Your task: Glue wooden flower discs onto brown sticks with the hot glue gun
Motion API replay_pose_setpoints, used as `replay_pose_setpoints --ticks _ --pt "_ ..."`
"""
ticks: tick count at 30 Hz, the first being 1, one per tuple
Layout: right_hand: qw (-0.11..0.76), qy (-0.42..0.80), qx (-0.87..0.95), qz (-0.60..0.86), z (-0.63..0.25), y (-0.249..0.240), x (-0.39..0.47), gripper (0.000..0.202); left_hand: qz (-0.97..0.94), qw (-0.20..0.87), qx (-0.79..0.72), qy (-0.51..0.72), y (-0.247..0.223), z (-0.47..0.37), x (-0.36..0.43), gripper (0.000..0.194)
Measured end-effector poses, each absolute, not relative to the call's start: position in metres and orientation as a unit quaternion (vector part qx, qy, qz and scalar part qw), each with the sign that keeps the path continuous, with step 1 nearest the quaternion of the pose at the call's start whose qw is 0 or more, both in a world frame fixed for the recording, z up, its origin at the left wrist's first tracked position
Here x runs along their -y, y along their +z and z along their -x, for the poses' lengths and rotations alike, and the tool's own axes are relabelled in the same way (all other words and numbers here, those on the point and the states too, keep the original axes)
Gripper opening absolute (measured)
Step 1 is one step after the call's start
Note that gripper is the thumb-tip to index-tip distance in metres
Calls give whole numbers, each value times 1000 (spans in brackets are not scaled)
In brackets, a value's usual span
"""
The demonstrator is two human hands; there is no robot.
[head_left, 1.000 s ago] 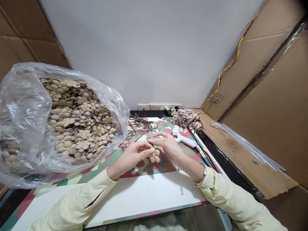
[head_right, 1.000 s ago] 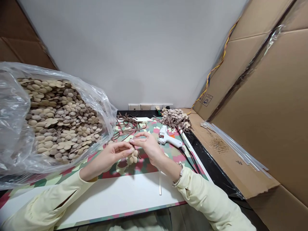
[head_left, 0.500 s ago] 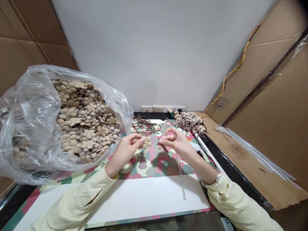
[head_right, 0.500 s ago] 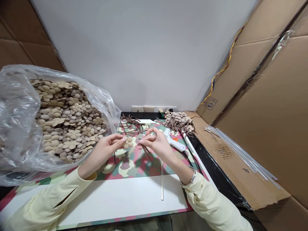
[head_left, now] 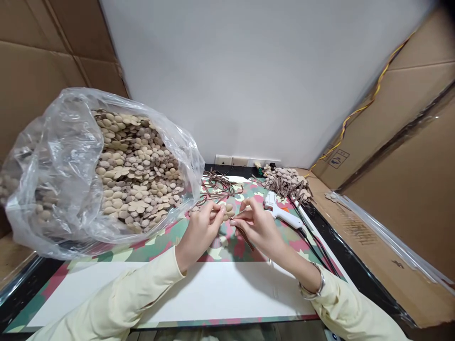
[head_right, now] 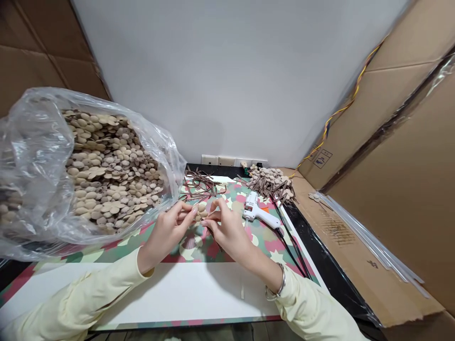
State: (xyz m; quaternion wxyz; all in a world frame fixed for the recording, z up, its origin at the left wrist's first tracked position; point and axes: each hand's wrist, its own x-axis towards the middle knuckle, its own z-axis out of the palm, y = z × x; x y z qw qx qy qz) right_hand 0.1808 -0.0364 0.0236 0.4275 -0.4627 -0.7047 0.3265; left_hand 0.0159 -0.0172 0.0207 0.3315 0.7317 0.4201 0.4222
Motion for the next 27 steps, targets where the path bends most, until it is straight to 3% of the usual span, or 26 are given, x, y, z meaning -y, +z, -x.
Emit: replay_pose_setpoints --ticks 5,12,19,22,27 --pt "417 311 704 484 -181 20 36 19 -761 270 -434 399 17 -16 21 16" --pt "417 287 700 503 -179 13 35 21 -766 270 -442 381 15 -17 23 16" --pt "418 287 696 509 -179 11 35 20 -731 395 -394 392 15 -18 23 15" --pt "427 282 687 515 -179 10 35 18 -693 449 -378 420 15 -19 22 27" --pt "430 275 685 520 -180 10 36 18 -699 434 -385 418 17 -18 21 25"
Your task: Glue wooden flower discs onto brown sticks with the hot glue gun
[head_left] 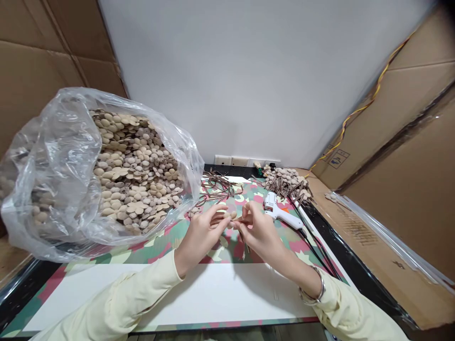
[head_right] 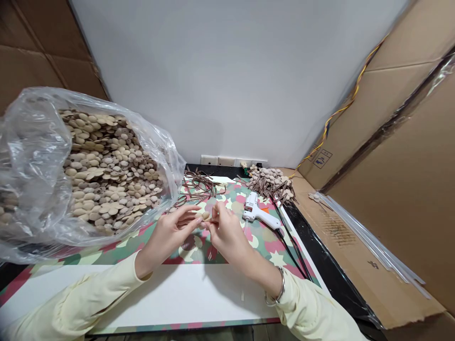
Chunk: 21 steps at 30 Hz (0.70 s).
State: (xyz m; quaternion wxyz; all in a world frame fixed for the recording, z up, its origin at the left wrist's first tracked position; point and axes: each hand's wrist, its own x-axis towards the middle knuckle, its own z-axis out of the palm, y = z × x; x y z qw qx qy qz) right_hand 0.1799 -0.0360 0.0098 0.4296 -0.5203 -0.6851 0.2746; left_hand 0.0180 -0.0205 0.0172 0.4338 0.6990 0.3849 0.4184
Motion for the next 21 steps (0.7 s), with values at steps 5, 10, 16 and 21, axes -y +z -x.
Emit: replay_pose_setpoints --ticks 5,10,16,21 --pt "394 225 701 551 -181 16 38 23 -720 402 -390 409 20 -16 21 22" --pt "362 216 697 580 -182 21 39 28 -699 442 -400 394 21 -16 20 27" --pt "359 237 702 567 -184 25 38 29 -671 489 -405 384 24 -16 14 30" --pt "349 319 705 529 -190 33 37 29 -668 480 -408 397 23 -13 11 28"
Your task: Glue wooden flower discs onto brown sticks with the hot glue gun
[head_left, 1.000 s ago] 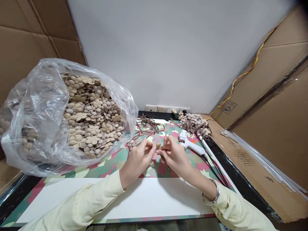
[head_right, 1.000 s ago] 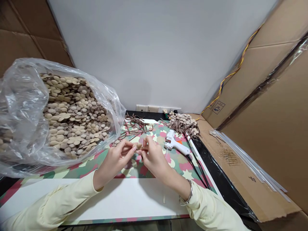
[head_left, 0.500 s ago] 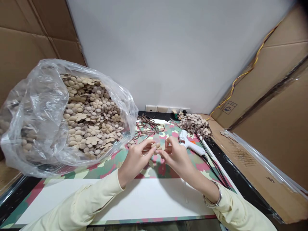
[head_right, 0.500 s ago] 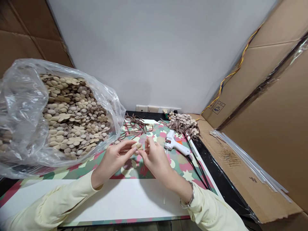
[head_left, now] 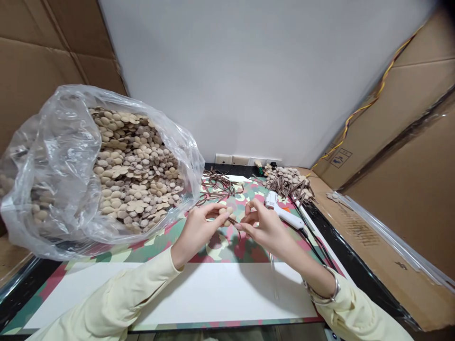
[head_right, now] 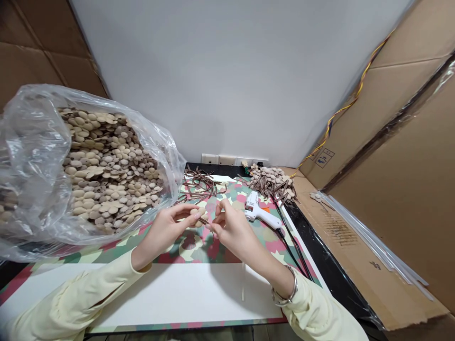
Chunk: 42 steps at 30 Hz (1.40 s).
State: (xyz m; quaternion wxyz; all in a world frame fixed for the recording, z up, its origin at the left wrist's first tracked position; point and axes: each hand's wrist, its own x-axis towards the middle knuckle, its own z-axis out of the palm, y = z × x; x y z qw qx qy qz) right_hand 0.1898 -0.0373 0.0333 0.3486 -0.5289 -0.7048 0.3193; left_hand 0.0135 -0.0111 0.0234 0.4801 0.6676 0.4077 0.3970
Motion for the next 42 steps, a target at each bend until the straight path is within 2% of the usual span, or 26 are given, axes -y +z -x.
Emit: replay_pose_setpoints --ticks 13,17,23,29,32,36,42 --pt "331 427 651 534 -193 45 33 23 -663 527 -383 369 35 -11 8 29" --pt "308 425 671 523 -199 43 30 19 -664 533 -376 365 36 -10 7 28" --pt "266 298 727 558 -222 38 21 39 -675 516 -362 383 38 -9 8 27" --pt "219 411 691 553 -218 48 24 46 -663 508 -368 409 36 -7 7 25" --pt "239 474 674 514 -207 46 25 35 -657 503 -368 424 34 -7 6 25" --pt "298 560 622 460 -198 37 25 31 -655 496 -364 438 31 -8 7 24" --pt "334 562 604 456 -195 39 28 28 -649 505 -347 451 27 -9 6 23"
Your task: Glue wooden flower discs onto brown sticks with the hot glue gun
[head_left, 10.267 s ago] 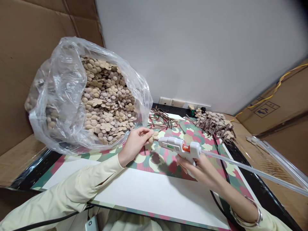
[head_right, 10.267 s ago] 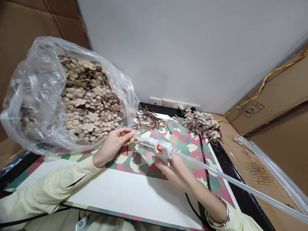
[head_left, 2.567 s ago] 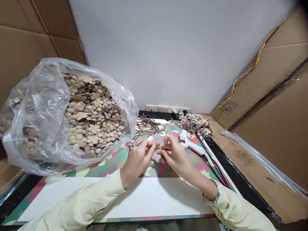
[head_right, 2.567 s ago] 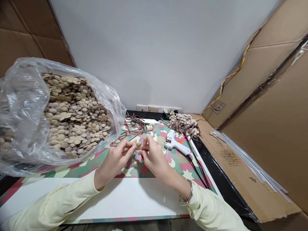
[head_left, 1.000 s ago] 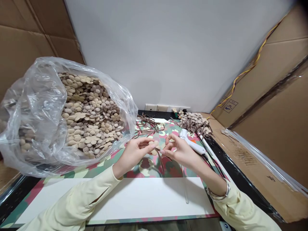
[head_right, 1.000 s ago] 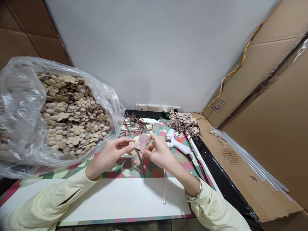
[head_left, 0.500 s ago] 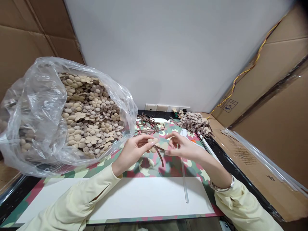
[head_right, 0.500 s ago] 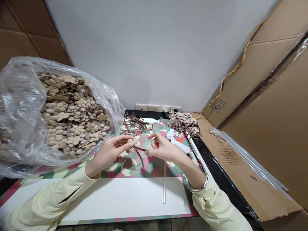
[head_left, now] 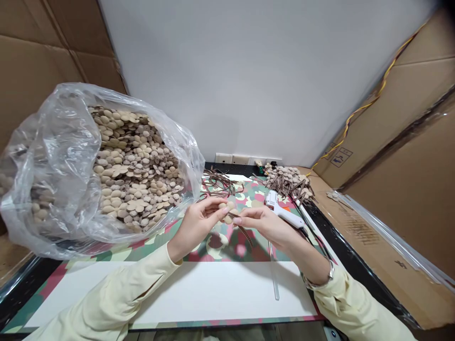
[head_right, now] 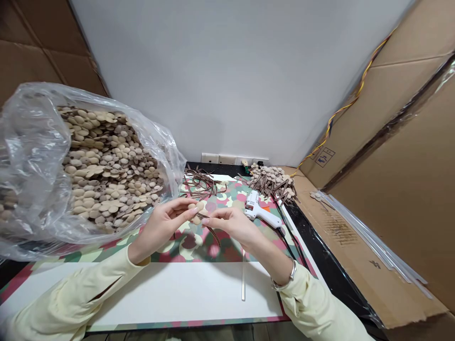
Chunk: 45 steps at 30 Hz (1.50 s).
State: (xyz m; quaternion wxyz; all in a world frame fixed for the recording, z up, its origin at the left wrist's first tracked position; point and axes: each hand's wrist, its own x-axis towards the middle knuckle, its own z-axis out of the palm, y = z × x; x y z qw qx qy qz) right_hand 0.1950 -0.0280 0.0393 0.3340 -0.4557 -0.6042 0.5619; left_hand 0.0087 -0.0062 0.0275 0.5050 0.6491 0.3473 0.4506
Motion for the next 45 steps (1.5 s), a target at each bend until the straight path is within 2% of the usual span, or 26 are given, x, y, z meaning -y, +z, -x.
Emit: replay_pose_setpoints --ticks 6,13,16,19,27,32,41,45 --pt "329 505 644 471 -193 41 31 32 -641 512 -361 444 25 -8 5 25" --pt "235 377 733 515 -213 49 22 37 -663 493 -355 438 32 -10 10 23" --pt "274 339 721 539 -216 56 22 43 -669 492 -351 432 35 -10 11 23" --pt "292 357 725 512 -210 55 26 36 -676 492 -350 421 34 -10 11 23" --pt "306 347 754 466 -197 44 31 35 -692 492 -338 406 31 -9 11 25" --pt "326 356 750 452 -197 46 32 35 -675 532 -328 393 32 -9 9 26" --pt "274 383 752 462 -201 46 28 37 -643 550 -344 407 33 -8 6 23" --pt "280 371 748 473 -205 42 27 35 -645 554 -349 394 36 -6 5 24"
